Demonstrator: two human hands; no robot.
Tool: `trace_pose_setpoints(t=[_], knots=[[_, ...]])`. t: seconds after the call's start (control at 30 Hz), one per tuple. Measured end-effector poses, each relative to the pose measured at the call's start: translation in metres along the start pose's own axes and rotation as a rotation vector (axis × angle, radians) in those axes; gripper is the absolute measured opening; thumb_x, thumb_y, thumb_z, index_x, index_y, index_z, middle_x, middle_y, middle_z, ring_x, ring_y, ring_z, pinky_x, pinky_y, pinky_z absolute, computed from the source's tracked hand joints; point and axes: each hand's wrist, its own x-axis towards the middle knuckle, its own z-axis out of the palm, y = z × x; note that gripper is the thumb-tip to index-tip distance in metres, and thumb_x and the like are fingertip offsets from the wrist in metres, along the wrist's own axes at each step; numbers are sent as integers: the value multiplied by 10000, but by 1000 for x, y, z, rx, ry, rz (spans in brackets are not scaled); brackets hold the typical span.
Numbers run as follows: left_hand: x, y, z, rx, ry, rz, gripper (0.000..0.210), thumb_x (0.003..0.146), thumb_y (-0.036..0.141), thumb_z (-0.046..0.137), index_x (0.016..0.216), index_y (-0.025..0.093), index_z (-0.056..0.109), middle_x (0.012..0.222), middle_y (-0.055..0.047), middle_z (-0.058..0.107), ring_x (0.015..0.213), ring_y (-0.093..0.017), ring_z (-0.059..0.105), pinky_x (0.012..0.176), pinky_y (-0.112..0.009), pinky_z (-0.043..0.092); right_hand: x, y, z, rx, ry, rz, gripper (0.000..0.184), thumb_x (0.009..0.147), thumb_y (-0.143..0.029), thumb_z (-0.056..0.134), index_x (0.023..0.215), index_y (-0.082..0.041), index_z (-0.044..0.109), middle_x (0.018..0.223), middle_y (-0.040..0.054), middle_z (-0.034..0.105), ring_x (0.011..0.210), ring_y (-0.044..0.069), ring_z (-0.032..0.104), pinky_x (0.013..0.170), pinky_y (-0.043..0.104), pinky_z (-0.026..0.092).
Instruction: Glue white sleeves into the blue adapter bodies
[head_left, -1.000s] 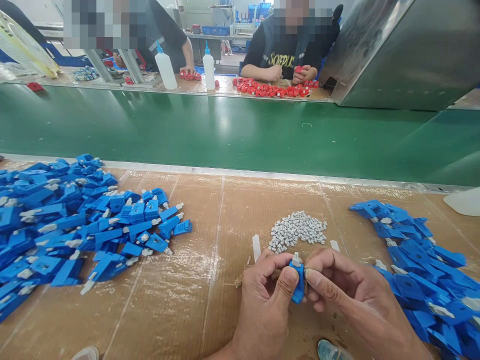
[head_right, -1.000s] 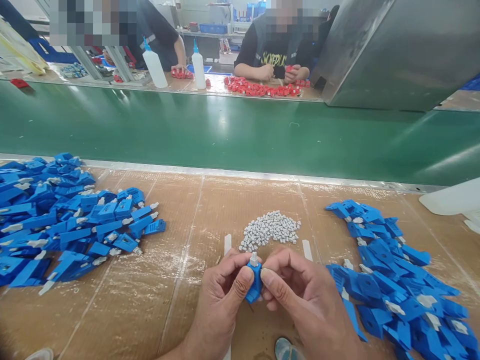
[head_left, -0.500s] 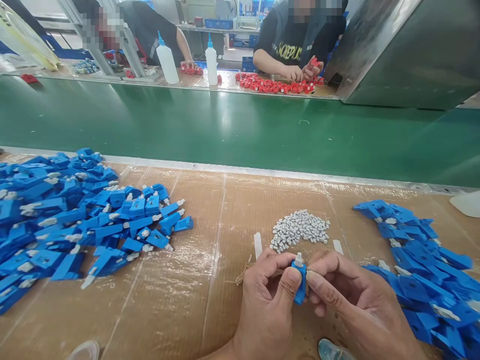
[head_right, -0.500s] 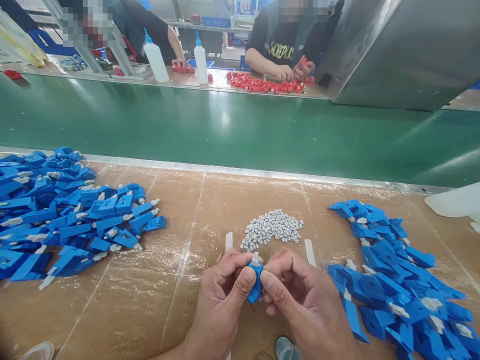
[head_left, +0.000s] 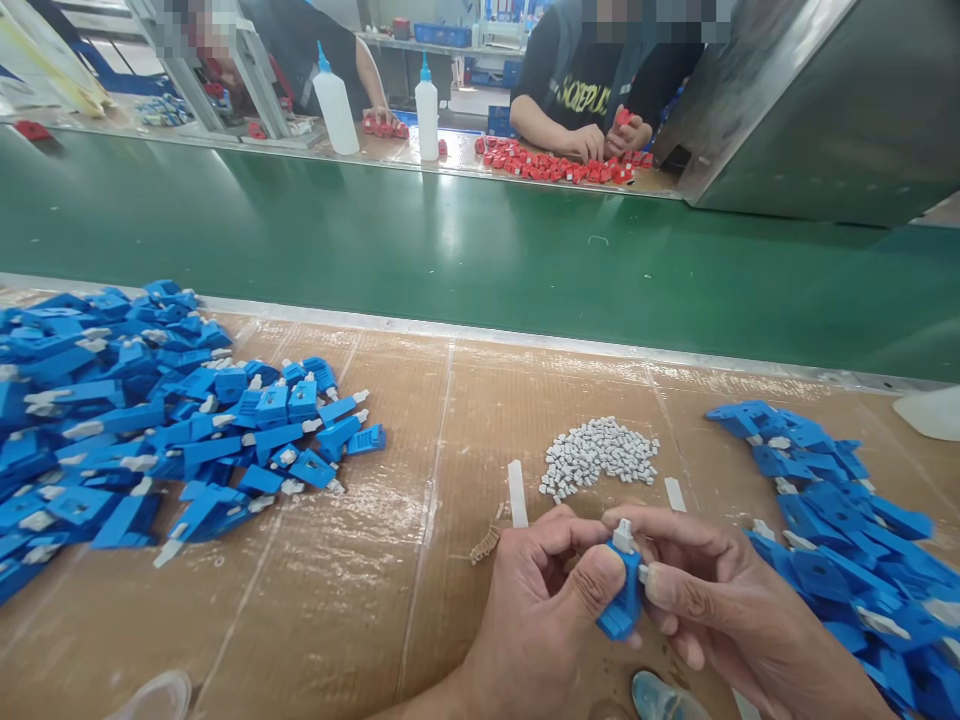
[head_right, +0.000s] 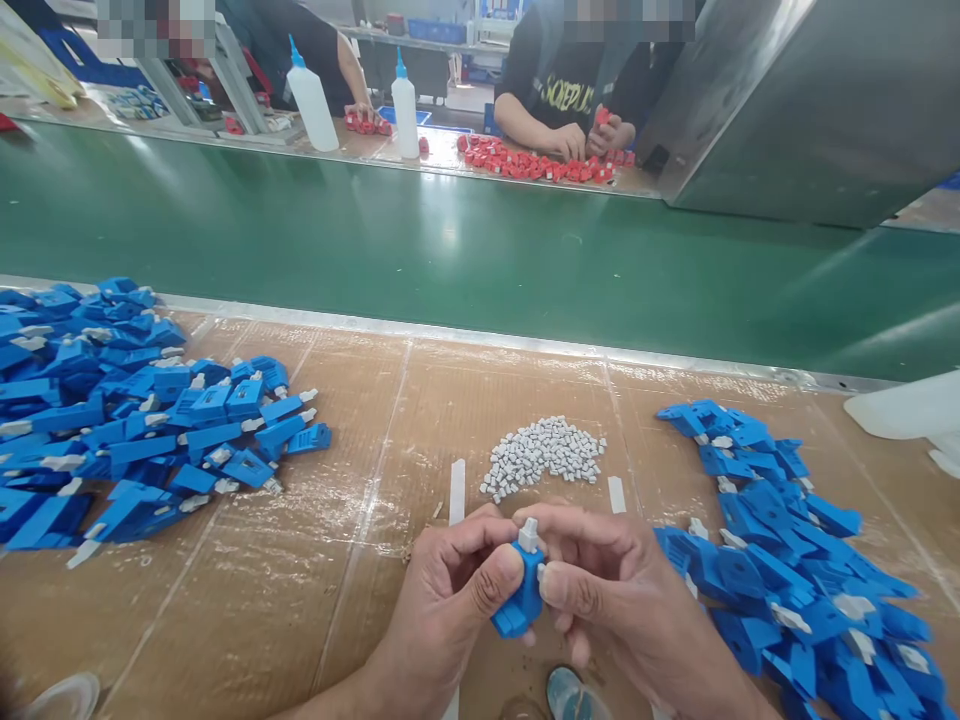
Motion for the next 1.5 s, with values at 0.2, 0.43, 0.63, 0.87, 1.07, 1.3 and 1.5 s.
trace_pose_setpoints(t=[0.2, 0.43, 0.63, 0.87, 1.07, 1.3, 1.5], knots=[[-3, 2, 0, 48, 17, 19, 524, 950, 672, 797, 940, 161, 912, 859, -47, 569, 687, -117, 579, 566, -218, 583, 0, 1, 9, 43, 22, 51, 457, 702, -513, 1083, 1003, -208, 922, 653, -29, 594, 533, 108, 634, 431, 141, 520], [-1, 8, -4, 135, -7, 37, 516, 967, 676, 776, 920, 179, 907, 836, -43, 537, 756, -150, 562, 562, -210, 549, 1, -3, 13, 29, -24, -27, 389, 760, -509, 1054, 989, -226, 919, 691, -10, 646, 607, 127, 676, 475, 145, 546], [2, 14, -3, -247, -262, -223, 438, 915, 561, 883, 941, 125, 874, 700, -53, 645, 582, -75, 578, 527, -146, 463, -10, -12, 3, 56, -185, -46, 486, 837, -581, 981, 1172, -235, 922, 627, -24, 598, 551, 125, 635, 456, 159, 525], [-10, 10, 0, -372, -253, -257, 408, 857, 474, 942, 943, 88, 842, 742, -75, 696, 628, -102, 651, 457, -121, 405, -23, -9, 4, 6, -305, -202, 483, 952, -547, 888, 1343, -263, 873, 810, 19, 697, 577, 91, 555, 473, 155, 541], [-28, 21, 15, -340, -228, -207, 389, 902, 439, 921, 882, 72, 796, 744, -55, 662, 600, -66, 622, 494, -96, 461, -39, -12, 15, -135, -291, -235, 532, 954, -650, 838, 1204, -182, 889, 767, 39, 697, 599, 120, 564, 471, 172, 496], [-48, 27, 25, -316, -174, -204, 407, 921, 440, 909, 888, 52, 791, 762, -47, 626, 640, -68, 625, 511, -90, 467, -46, -8, 18, -140, -336, -273, 517, 931, -653, 856, 1036, -147, 873, 727, 16, 645, 565, 92, 496, 446, 164, 416], [-56, 29, 33, -359, -101, -199, 385, 855, 405, 977, 892, 59, 813, 710, -26, 642, 630, -64, 632, 508, -81, 446, -49, -10, 19, -93, -369, -252, 506, 1001, -643, 789, 1053, -148, 879, 722, 19, 644, 572, 80, 430, 433, 149, 333]])
